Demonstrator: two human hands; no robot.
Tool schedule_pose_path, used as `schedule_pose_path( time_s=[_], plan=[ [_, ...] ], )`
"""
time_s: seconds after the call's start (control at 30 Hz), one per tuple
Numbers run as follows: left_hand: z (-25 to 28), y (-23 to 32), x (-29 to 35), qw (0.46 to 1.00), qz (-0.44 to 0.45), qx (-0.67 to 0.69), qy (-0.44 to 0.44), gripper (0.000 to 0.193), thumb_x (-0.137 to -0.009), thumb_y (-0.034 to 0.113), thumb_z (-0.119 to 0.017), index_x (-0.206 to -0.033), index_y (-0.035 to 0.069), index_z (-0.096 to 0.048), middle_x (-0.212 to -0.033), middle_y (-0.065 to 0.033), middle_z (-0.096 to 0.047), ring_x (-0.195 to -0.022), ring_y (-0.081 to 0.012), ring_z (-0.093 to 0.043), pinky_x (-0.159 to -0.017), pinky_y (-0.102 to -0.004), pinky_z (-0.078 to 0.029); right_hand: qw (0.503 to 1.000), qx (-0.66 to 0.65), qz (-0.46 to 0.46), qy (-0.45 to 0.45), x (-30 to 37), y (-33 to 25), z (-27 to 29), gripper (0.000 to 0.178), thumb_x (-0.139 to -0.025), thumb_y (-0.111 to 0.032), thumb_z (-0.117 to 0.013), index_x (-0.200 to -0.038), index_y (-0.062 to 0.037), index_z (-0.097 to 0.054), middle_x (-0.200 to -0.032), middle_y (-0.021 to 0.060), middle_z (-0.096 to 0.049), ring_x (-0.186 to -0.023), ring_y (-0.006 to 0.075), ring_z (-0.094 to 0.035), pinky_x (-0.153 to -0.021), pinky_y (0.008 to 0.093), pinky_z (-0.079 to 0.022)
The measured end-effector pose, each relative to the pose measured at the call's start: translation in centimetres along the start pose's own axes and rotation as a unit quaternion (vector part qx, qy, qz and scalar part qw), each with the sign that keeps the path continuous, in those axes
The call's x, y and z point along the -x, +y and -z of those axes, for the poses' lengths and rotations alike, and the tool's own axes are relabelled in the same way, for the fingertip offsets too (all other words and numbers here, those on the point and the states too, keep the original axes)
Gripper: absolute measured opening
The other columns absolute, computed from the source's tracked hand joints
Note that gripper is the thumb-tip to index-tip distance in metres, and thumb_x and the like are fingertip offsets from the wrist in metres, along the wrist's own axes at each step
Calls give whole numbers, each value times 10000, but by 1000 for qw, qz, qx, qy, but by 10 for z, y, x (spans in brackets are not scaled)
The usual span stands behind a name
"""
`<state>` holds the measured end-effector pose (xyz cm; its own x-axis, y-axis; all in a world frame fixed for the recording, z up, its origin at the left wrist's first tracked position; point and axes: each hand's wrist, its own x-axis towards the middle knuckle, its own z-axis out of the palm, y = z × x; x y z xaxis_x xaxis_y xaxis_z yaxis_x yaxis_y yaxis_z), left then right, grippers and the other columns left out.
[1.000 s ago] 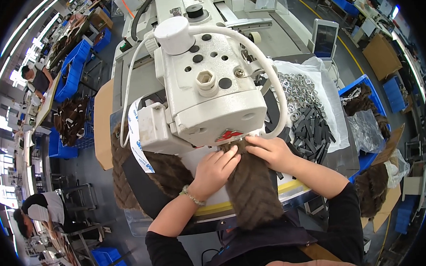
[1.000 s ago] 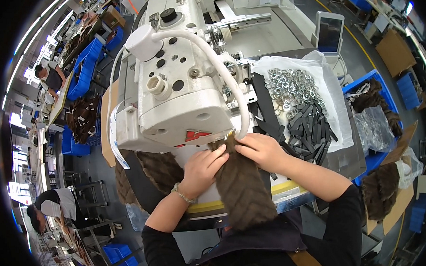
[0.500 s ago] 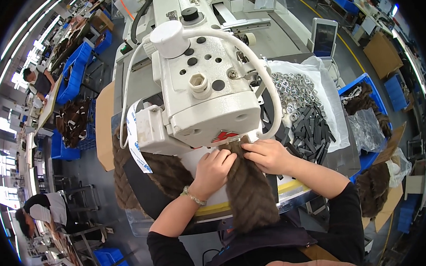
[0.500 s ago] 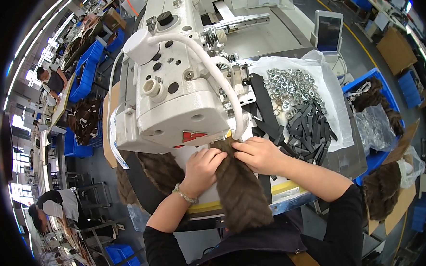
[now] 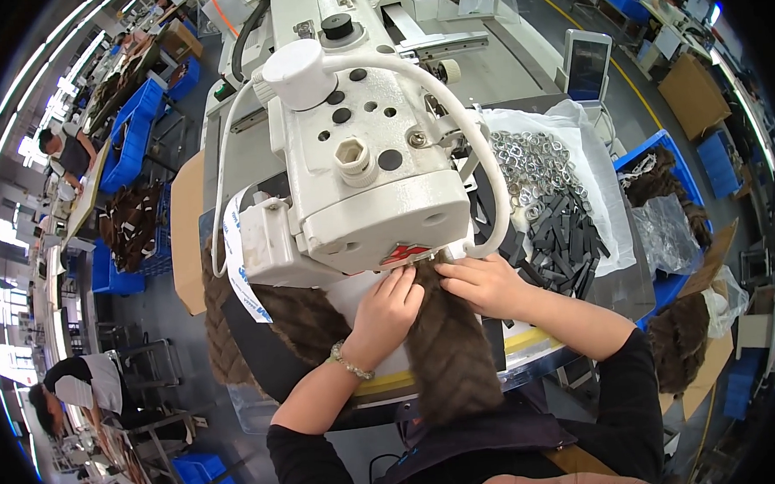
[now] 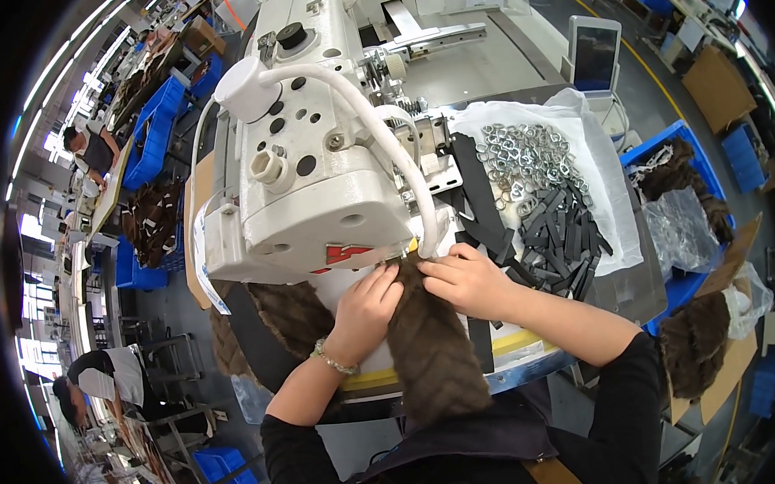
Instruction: Sewing pieces of fur and attaching hardware straps using an industrial sewing machine.
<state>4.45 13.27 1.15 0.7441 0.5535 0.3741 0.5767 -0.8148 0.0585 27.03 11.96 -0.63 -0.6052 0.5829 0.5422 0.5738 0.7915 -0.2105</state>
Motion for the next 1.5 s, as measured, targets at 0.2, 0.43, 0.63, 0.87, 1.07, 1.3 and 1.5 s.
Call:
schedule_pose_path(
  time_s=[0.2, 0.43, 0.63, 0.87, 1.07, 1.3, 1.5],
  plan=[
    [5, -2, 0, 1000, -3, -6, 3, 83, -746, 89, -611, -805, 37, -585, -1022, -133, -671, -1002, -231, -640, -850, -308, -525, 1000, 0, -15, -17, 4, 0, 0, 242, -667, -69, -661, -898, -56, -590, -1020, 60, -642, -893, 199, -599, -793, 330, -452],
    [4, -1, 4, 1000, -16, -27, 0, 91, -724, 71, -618, -798, 38, -576, -936, -117, -665, -931, -231, -660, -799, -301, -540, 998, -40, -33, -29, 5, 3, -3, 267, -669, -44, -654, -931, -43, -605, -1049, 73, -643, -934, 212, -605, -808, 336, -464],
    [5, -1, 4, 999, 12, 6, -50, 151, -764, 61, -610, -907, 15, -628, -971, -132, -687, -943, -256, -672, -782, -334, -542, 997, -51, -40, -30, 5, 4, -1, 255, -672, -34, -652, -924, -45, -615, -1054, 66, -646, -952, 214, -605, -808, 336, -469],
    [7, -2, 4, 998, 18, 8, -52, 186, -766, 64, -603, -945, 24, -633, -964, -119, -668, -920, -253, -657, -772, -340, -530, 998, -42, -35, -33, 4, 3, 0, 253, -684, -48, -660, -930, -55, -602, -1052, 71, -622, -975, 231, -589, -827, 350, -456],
    [-5, -4, 2, 997, 76, -20, -2, 92, -783, 70, -559, -873, 55, -557, -920, -96, -589, -839, -247, -592, -775, -331, -505, 993, -20, -101, -50, -7, -4, 4, 356, -670, -79, -685, -1000, -75, -551, -994, 85, -558, -1036, 274, -531, -881, 400, -406],
    [-12, -4, 3, 997, 30, -72, -1, 71, -777, 83, -585, -815, 54, -533, -968, -149, -628, -887, -255, -627, -805, -338, -524, 994, 30, -75, -69, -6, -7, 4, 361, -666, -103, -679, -993, -56, -534, -1025, 116, -572, -1023, 277, -535, -879, 401, -406],
    [-8, -1, 5, 998, -2, -58, 21, 87, -742, 54, -614, -810, 38, -561, -979, -130, -677, -970, -253, -682, -794, -310, -557, 998, 51, -1, -42, 3, -4, -1, 276, -725, -111, -618, -986, -40, -567, -1186, 159, -606, -988, 251, -582, -851, 363, -449]
  ],
)
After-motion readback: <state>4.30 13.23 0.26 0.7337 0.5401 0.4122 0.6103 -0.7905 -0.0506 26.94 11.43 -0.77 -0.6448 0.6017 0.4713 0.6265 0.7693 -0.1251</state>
